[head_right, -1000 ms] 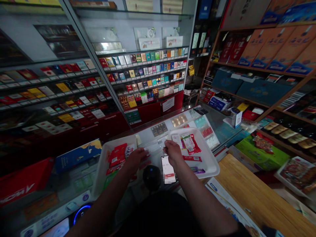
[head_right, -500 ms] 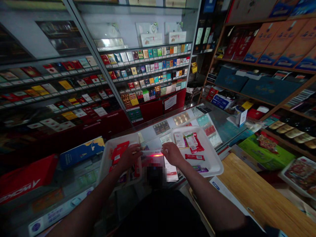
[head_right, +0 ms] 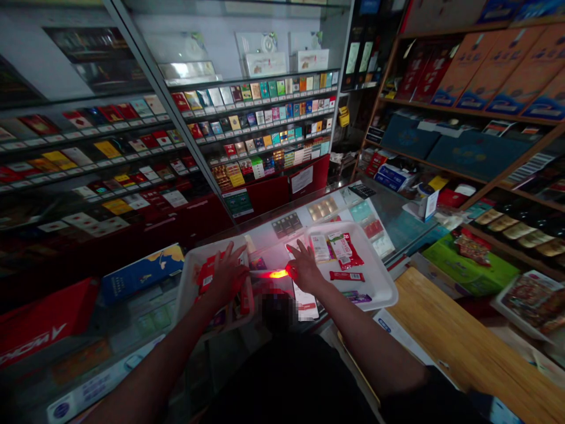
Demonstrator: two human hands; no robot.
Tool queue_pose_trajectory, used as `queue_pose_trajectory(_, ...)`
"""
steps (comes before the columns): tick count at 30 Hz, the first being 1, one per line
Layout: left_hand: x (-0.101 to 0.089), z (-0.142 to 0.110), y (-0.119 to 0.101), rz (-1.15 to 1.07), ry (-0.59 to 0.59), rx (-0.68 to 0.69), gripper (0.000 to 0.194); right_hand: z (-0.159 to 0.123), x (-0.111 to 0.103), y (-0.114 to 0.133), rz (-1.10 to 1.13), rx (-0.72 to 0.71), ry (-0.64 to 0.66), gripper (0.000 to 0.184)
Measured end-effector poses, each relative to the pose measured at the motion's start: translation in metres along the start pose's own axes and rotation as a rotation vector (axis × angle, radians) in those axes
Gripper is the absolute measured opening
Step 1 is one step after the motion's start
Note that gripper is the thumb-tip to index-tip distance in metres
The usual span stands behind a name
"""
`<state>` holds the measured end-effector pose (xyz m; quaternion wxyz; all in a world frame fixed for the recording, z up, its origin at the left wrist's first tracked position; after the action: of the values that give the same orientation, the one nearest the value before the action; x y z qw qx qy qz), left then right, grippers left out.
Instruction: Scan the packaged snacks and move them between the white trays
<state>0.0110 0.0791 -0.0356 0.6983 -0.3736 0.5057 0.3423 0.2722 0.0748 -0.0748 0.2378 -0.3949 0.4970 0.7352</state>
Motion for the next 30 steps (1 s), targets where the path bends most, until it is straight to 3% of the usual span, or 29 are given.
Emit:
queue_pose_trajectory(8,0.002,0.005,0.000,0.008,0.022,-0.036,0.023,0.001,0.000,0.002,0.016,0.057,0.100,0.013)
queue_pose_trajectory(21,0.021,-0.002,0.001,-0.043,0.045,-0.022,0.019,-0.007,0.003,-0.001,0.005,0.036,0.126,0.014)
queue_pose_trajectory(26,0.010,-0.002,0.010,-0.045,0.034,-0.065,0.022,0.002,0.000,0.011,0.030,0.047,0.091,0.012)
queue_pose_trajectory(30,-0.003,-0.008,0.030,-0.098,-0.041,-0.139,0.023,0.015,-0.002,0.035,0.051,0.025,0.062,0.014)
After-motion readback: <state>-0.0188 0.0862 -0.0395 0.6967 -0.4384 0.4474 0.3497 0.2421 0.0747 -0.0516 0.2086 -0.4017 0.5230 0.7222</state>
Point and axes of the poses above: each hand's wrist, its own z-axis towards the middle knuckle, its own x-axis out of the palm, y = z × x, the point moved 4 cm from there along z, towards the middle knuckle, and after that the axes turned 1 degree about z, right-handed, at the moved point
